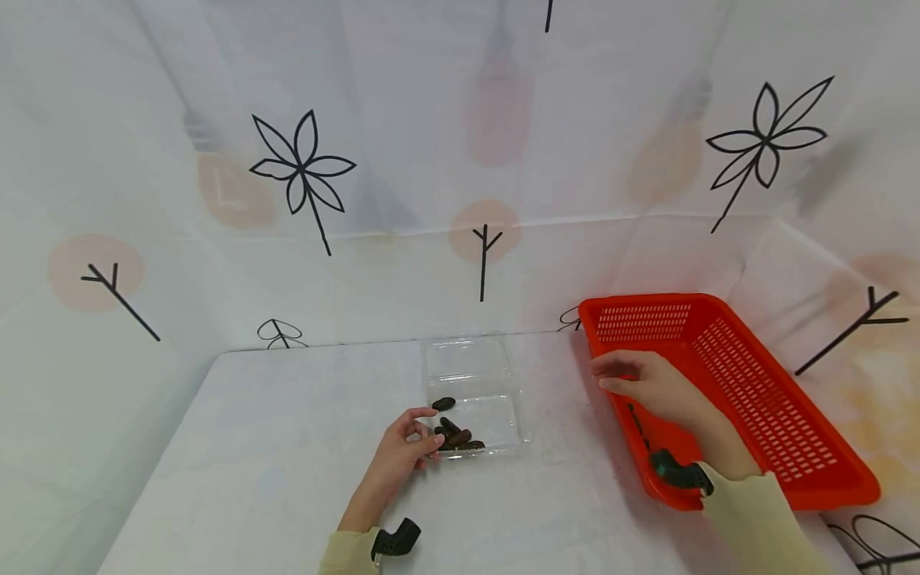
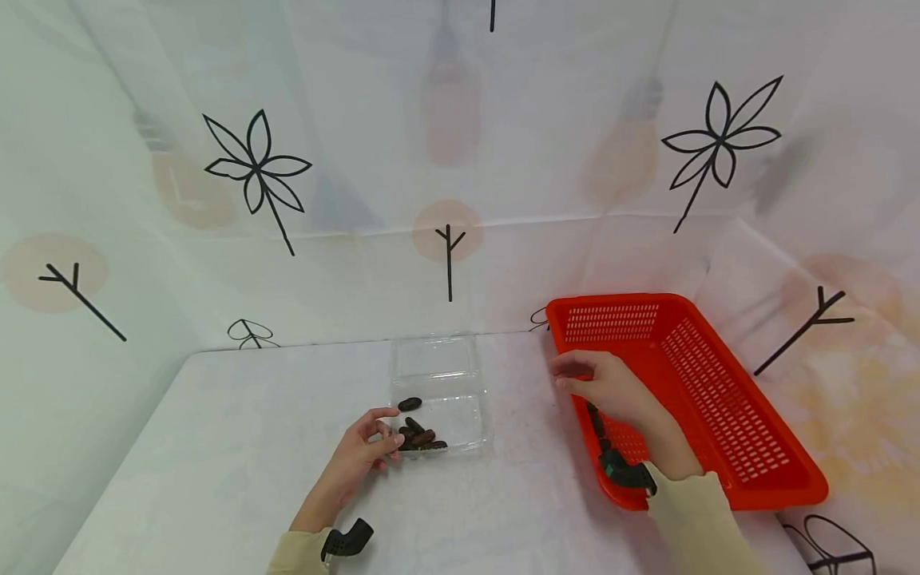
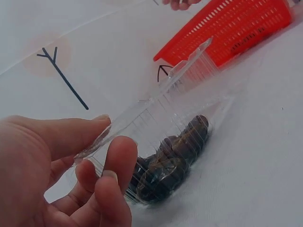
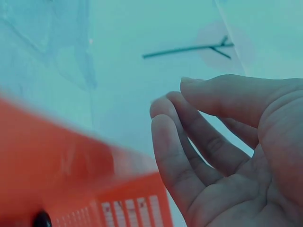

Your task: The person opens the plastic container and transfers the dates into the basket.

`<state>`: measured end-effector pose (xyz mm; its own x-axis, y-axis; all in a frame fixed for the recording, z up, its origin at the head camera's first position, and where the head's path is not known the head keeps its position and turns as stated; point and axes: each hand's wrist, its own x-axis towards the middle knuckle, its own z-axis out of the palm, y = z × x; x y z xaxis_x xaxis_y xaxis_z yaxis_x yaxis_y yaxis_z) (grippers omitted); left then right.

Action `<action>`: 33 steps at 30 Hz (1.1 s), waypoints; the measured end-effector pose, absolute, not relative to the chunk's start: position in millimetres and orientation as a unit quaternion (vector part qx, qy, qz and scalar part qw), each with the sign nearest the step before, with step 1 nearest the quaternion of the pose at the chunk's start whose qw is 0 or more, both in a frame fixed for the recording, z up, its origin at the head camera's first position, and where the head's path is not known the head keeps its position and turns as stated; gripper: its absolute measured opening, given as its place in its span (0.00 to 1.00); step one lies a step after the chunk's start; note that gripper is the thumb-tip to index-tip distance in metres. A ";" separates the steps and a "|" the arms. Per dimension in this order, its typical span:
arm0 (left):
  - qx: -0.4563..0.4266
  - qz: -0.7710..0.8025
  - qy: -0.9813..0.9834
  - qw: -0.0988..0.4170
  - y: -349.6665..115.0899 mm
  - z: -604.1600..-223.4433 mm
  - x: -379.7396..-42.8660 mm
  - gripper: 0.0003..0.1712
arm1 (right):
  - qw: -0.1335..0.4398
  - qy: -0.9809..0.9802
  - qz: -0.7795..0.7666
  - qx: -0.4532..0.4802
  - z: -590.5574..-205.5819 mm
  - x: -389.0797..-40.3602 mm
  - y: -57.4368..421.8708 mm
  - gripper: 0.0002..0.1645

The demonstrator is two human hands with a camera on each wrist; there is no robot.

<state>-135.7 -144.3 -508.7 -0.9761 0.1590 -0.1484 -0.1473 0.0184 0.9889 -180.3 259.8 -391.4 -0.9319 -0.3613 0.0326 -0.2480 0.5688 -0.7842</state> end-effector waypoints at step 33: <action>0.096 0.641 0.756 0.094 -151.3 -527.5 -138.3 0.28 | 0.127 0.819 -0.478 -0.292 -431.0 -191.0 124.9 0.12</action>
<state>-138.3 -151.3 -527.5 -0.9639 0.2656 -0.0199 0.0241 0.1612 0.9866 -191.0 124.9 -431.0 -0.7972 -0.5995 0.0715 -0.3567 0.3722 -0.8569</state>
